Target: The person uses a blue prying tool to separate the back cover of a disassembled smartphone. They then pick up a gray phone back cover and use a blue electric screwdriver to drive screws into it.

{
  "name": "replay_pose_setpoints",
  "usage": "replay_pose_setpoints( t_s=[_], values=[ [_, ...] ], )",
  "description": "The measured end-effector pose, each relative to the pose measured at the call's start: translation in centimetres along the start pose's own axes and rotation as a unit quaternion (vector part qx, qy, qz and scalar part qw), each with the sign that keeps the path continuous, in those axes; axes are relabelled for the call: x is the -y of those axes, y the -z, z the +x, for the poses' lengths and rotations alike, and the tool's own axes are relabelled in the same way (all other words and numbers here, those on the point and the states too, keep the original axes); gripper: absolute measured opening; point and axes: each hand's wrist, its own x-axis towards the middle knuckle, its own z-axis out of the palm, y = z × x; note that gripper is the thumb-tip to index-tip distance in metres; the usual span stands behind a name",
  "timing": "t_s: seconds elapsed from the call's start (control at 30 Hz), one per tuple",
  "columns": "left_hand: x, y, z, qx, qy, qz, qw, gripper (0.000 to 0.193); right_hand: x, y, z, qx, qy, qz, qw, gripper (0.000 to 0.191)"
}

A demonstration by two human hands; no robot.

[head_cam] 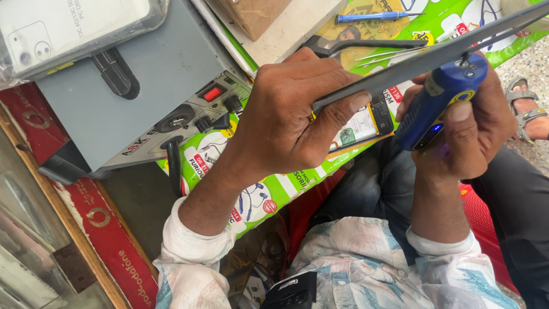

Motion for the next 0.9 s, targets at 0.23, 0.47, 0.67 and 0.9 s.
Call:
replay_pose_setpoints(
  t_s=[0.23, 0.47, 0.67, 0.9],
  values=[
    [-0.1, -0.1, -0.1, 0.009, 0.027, -0.012, 1.000, 0.011, 0.5, -1.1, -1.1, 0.023, -0.018, -0.005, 1.000, 0.051],
    [-0.1, -0.1, 0.1, 0.002, 0.011, -0.016, 1.000, 0.011, 0.7, -1.8, -1.1, 0.029, -0.026, -0.004, 0.999, 0.053],
    [0.0, -0.2, 0.1, 0.006, 0.010, -0.001, 1.000, 0.012, 0.6, -1.8, -1.3, 0.032, -0.030, -0.010, 0.999, 0.053],
    [0.0, -0.2, 0.0, 0.005, 0.008, 0.006, 1.000, 0.011, 0.6, -1.7, -1.0, 0.031, -0.024, -0.013, 0.999, 0.055]
  ],
)
